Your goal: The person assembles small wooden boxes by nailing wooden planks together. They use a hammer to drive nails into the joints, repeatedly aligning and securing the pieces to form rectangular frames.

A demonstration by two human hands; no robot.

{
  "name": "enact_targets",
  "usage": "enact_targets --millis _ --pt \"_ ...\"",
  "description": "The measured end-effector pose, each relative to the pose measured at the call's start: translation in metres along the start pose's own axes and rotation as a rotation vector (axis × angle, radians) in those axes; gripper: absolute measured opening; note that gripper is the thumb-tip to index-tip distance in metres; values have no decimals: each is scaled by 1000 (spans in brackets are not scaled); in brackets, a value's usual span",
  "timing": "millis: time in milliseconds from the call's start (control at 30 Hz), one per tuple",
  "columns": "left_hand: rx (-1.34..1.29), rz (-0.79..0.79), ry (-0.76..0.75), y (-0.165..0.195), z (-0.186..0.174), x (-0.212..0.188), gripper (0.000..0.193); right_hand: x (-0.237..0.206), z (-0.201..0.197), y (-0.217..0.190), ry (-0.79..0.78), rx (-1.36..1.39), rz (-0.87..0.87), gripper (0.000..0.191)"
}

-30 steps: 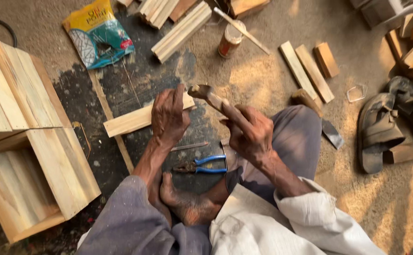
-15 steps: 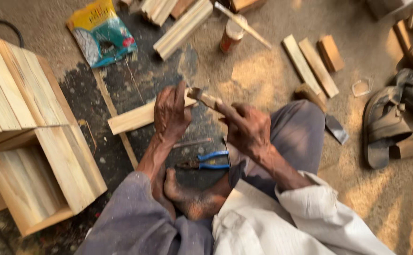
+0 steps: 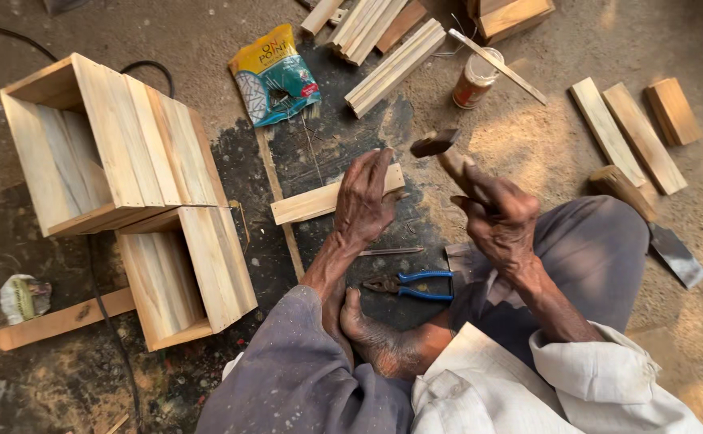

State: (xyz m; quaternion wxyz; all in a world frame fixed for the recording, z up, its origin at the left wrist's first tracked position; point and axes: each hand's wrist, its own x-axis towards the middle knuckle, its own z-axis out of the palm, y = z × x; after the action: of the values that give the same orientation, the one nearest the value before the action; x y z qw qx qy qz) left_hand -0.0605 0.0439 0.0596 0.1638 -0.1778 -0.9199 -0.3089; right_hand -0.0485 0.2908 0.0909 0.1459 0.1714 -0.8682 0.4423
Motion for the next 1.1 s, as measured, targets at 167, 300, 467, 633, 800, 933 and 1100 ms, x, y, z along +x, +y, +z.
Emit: enact_targets --millis 167,300,467,633,800,933,1100 --pt "-60 -42 85 3 -22 -32 40 -2 18 40 -78 310 396 55" --pt "-553 -617 162 6 -34 -88 28 -5 45 55 -201 467 819 56" --pt "-1165 -1036 248 -6 -37 -132 43 -2 64 57 -231 802 1018 67" --pt "-1491 -932 415 -32 -28 -129 57 5 66 58 -298 730 1073 73" --pt "-1734 -930 622 -45 -21 -113 42 8 68 60 -262 870 1091 75" --pt "-1770 -1027 757 -46 -24 -100 28 9 72 63 -269 842 1123 72" --pt "-1710 -1017 823 -44 -37 -88 27 10 77 68 -277 869 1123 69"
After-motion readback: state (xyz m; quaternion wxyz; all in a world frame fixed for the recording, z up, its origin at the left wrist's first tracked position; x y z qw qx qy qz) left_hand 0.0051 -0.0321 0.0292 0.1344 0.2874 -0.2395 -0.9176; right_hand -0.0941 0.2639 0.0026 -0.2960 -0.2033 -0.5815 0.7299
